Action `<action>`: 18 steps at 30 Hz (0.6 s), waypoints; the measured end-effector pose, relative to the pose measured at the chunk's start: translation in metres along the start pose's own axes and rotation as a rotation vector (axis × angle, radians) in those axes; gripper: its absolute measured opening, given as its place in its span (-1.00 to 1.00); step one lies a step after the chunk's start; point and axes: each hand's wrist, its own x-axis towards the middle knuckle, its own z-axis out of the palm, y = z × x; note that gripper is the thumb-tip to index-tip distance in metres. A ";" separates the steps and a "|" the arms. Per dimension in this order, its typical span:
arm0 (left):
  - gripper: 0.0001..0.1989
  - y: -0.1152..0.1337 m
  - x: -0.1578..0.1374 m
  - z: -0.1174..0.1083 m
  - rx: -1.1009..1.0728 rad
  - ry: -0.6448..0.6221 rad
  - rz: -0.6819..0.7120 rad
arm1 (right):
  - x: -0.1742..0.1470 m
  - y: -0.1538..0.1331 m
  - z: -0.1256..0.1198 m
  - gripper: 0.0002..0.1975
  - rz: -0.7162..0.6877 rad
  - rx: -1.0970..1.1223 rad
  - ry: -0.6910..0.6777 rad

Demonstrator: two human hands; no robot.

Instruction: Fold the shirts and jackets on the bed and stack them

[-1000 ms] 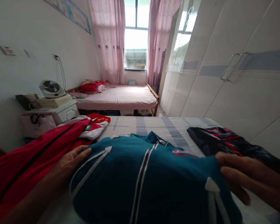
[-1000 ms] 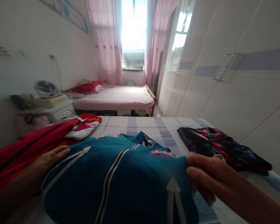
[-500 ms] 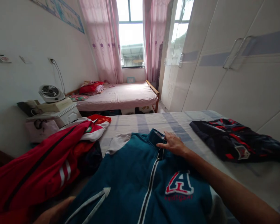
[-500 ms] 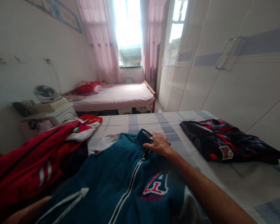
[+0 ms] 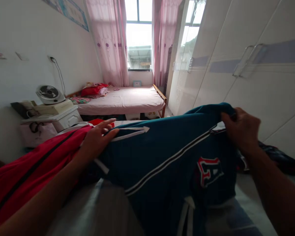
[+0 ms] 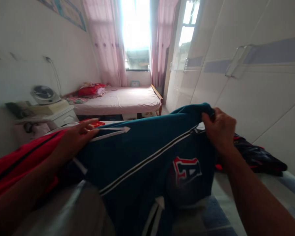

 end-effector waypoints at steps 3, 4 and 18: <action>-0.25 -0.004 0.029 0.041 -0.029 -0.048 -0.015 | -0.003 0.049 0.012 -0.60 0.133 -0.164 -0.104; -0.22 -0.011 0.028 0.052 -0.035 -0.083 -0.038 | -0.009 0.065 0.020 -0.58 0.147 -0.177 -0.159; -0.52 -0.052 -0.055 0.054 -0.127 -0.579 -0.338 | -0.062 0.118 0.051 -0.31 0.251 -0.059 -0.544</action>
